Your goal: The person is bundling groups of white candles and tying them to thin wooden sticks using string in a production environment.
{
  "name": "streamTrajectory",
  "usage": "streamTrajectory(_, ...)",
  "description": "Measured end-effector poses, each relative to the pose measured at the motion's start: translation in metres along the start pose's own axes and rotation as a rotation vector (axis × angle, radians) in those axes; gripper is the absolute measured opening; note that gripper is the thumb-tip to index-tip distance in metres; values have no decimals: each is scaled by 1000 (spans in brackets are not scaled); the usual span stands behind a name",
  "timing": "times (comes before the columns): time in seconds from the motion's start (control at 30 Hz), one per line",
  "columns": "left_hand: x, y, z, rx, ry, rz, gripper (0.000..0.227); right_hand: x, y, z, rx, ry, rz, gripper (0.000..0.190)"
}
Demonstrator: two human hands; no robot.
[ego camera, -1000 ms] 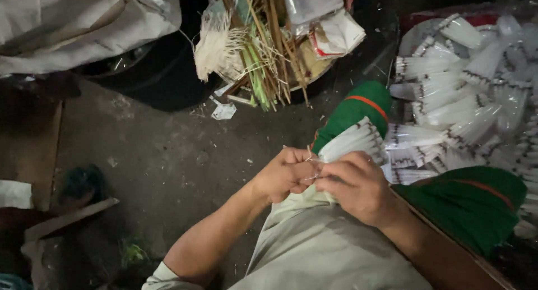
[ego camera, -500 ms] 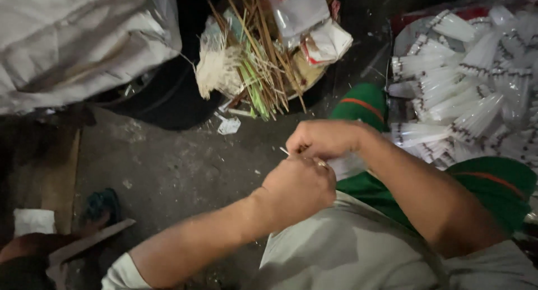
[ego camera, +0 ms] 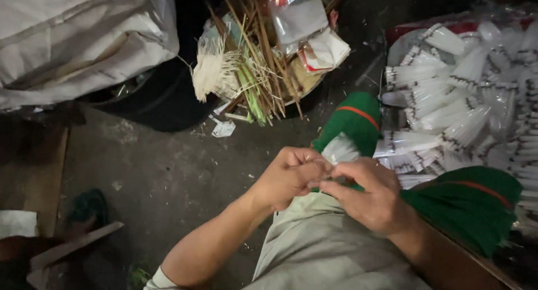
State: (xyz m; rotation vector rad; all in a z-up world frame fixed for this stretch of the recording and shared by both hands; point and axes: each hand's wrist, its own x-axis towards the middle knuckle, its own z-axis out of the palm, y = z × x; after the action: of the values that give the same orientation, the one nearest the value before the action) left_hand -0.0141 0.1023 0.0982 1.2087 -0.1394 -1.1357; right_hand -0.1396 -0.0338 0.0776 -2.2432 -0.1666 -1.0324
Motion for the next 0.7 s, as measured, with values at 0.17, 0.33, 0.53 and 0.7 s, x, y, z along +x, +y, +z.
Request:
streamTrajectory(0.17,-9,17,3,225,-147,-42,15,5,-21,-19,153,-77,274,14)
streamTrajectory(0.33,-9,3,1,428,-315,111,16,-10,-8,-18,560,13,745,16)
streamTrajectory(0.53,2,-20,-15,-63,-442,64,16,-8,28,-14,789,173,803,9)
streamTrajectory(0.7,17,-47,-38,-216,-388,123,31,-15,52,-16,979,222,819,5)
